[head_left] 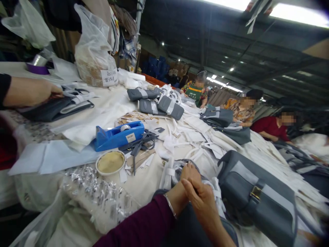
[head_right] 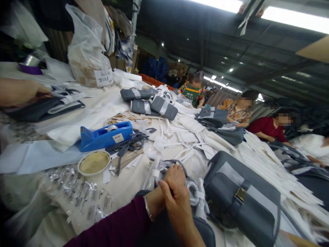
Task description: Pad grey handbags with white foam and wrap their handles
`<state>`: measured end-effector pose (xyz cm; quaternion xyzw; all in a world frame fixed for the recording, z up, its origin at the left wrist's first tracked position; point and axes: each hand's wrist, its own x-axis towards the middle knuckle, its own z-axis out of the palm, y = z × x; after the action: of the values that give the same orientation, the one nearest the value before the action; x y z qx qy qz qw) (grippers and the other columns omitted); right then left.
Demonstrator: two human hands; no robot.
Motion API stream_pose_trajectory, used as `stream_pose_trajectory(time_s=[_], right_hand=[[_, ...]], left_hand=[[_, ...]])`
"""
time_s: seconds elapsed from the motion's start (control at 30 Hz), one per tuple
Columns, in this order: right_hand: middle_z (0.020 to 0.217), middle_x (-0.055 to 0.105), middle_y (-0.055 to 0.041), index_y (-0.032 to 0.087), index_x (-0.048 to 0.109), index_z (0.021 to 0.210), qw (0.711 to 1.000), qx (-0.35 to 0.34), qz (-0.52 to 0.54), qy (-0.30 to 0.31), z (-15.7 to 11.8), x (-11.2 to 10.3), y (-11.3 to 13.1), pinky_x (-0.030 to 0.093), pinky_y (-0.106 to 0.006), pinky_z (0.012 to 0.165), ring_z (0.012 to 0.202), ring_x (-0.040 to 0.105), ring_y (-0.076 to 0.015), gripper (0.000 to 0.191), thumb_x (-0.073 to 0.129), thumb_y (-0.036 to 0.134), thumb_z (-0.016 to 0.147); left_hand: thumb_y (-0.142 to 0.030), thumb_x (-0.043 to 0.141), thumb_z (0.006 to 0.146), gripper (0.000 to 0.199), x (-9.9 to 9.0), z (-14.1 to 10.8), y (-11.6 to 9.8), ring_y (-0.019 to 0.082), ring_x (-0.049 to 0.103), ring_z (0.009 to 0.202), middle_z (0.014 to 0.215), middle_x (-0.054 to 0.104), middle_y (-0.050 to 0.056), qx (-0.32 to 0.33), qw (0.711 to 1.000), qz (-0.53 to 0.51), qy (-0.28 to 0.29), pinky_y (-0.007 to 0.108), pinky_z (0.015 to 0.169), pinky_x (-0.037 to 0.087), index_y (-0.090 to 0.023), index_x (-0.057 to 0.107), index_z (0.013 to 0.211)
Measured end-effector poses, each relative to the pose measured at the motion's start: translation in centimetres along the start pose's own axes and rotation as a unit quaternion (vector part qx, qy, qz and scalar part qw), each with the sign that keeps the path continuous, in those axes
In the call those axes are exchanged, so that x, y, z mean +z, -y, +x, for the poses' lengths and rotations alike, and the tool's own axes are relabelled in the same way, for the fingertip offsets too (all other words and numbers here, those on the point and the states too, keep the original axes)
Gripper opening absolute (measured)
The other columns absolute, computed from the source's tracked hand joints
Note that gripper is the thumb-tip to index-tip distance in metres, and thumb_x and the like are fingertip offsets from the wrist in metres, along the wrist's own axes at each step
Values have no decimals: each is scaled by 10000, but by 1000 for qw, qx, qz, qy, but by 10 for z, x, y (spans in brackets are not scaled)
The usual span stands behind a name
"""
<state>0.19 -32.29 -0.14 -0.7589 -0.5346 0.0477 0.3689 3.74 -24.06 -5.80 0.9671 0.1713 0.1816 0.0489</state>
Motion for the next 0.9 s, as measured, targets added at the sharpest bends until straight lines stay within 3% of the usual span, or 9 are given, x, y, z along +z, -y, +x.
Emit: stream_pose_trajectory(time_s=[0.1, 0.23, 0.33, 0.43, 0.57, 0.9], right_hand=[[568, 464, 18, 195, 463, 608, 997, -7, -80, -15, -57, -5, -13, 341, -234, 528, 532, 457, -116, 346, 457, 350, 918], [1012, 613, -101, 214, 621, 912, 967, -17, -227, -113, -108, -15, -49, 427, -378, 829, 939, 569, -253, 168, 534, 353, 876], [1274, 506, -190, 178, 557, 1207, 936, 59, -283, -200, -126, -26, -82, 366, -527, 957, 1160, 474, -374, 544, 553, 553, 813], [1320, 485, -203, 144, 432, 1341, 953, 177, -174, -173, -131, -33, -100, 366, -542, 987, 1211, 462, -383, 759, 470, 671, 796], [1349, 494, -164, 193, 397, 1367, 942, 312, -48, -114, -128, -33, -93, 364, -535, 995, 1234, 463, -375, 729, 448, 662, 811], [1225, 582, -148, 159, 465, 1315, 941, 281, 0, -188, -130, -26, -53, 396, -461, 974, 1124, 540, -317, 624, 542, 526, 818]], left_hand=[[-97, 485, 870, 184, 1, 2, 0, 242, 593, 940, 965, 644, 161, -27, 998, -15, 47, 344, 757, 493, -54, 653, 933], [-60, 433, 858, 253, 0, 3, -1, 277, 577, 986, 1018, 639, 193, -20, 997, -25, 68, 363, 780, 465, -35, 656, 974], [-65, 433, 856, 258, -2, 2, -2, 278, 580, 981, 1027, 642, 189, -14, 997, -22, 73, 361, 785, 460, -40, 658, 982], [-72, 435, 859, 264, -3, 0, -3, 265, 588, 969, 1025, 646, 181, -13, 997, -13, 73, 352, 789, 458, -47, 658, 998], [-83, 442, 863, 258, -7, -1, -5, 259, 591, 977, 1025, 649, 180, -14, 997, 1, 80, 345, 801, 460, -46, 656, 1003], [-77, 317, 916, 334, -23, -11, -4, 259, 576, 1060, 1113, 617, 184, 16, 993, 51, 104, 370, 866, 452, -58, 606, 1082]])
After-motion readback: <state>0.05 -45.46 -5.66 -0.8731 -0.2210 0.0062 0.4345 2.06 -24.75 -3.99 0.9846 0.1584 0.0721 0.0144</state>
